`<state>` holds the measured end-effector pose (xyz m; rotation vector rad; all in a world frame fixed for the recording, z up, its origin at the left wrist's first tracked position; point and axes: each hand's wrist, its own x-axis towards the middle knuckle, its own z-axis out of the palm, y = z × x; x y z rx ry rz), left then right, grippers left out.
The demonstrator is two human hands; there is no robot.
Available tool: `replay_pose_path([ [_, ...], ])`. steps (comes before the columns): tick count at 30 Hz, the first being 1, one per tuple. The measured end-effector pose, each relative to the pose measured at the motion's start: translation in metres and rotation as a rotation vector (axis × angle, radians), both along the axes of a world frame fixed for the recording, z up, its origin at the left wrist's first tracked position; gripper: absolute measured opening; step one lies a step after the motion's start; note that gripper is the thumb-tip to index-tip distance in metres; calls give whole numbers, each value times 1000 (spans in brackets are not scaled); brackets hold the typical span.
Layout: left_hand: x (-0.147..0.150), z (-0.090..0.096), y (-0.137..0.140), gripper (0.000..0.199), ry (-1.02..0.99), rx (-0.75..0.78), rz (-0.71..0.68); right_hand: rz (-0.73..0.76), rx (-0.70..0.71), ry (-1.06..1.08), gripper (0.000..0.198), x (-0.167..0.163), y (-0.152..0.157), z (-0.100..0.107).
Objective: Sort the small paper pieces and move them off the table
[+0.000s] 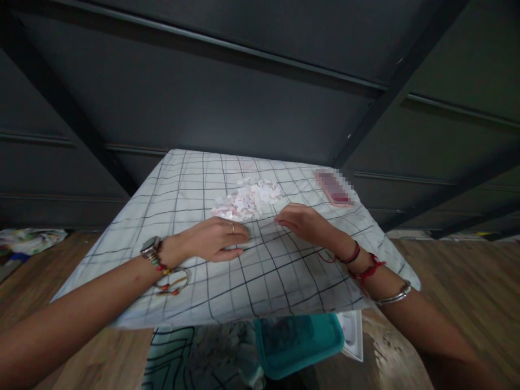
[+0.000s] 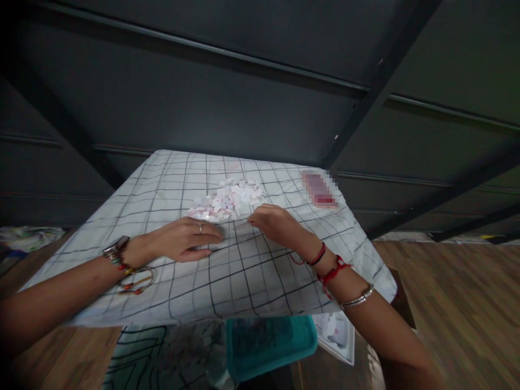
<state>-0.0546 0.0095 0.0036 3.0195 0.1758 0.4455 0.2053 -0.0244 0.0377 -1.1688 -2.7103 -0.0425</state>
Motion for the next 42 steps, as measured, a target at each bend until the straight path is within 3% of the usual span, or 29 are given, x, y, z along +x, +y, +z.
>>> replay_pose_path([
  [4,1,1,-2,24,23,-1,-9,54,25,-117,23,-4,-4,-4],
  [9,1,-1,-2,25,22,45,-18,137,-22,-142,21,14,-25,1],
  [14,3,0,-4,24,53,110,-11,60,14,-13,21,16,-24,2],
  [18,3,2,-7,25,88,174,1,60,22,-54,21,11,-22,-2],
  [25,4,3,-9,27,101,230,38,36,-29,-139,21,20,-67,3],
  [29,19,8,-26,35,135,156,117,25,-46,-144,20,24,-92,3],
  [35,37,0,-69,74,257,-75,237,-52,-31,-148,17,25,-125,3],
  [42,37,-12,-75,78,318,-106,265,-122,47,-165,19,26,-154,-1],
])
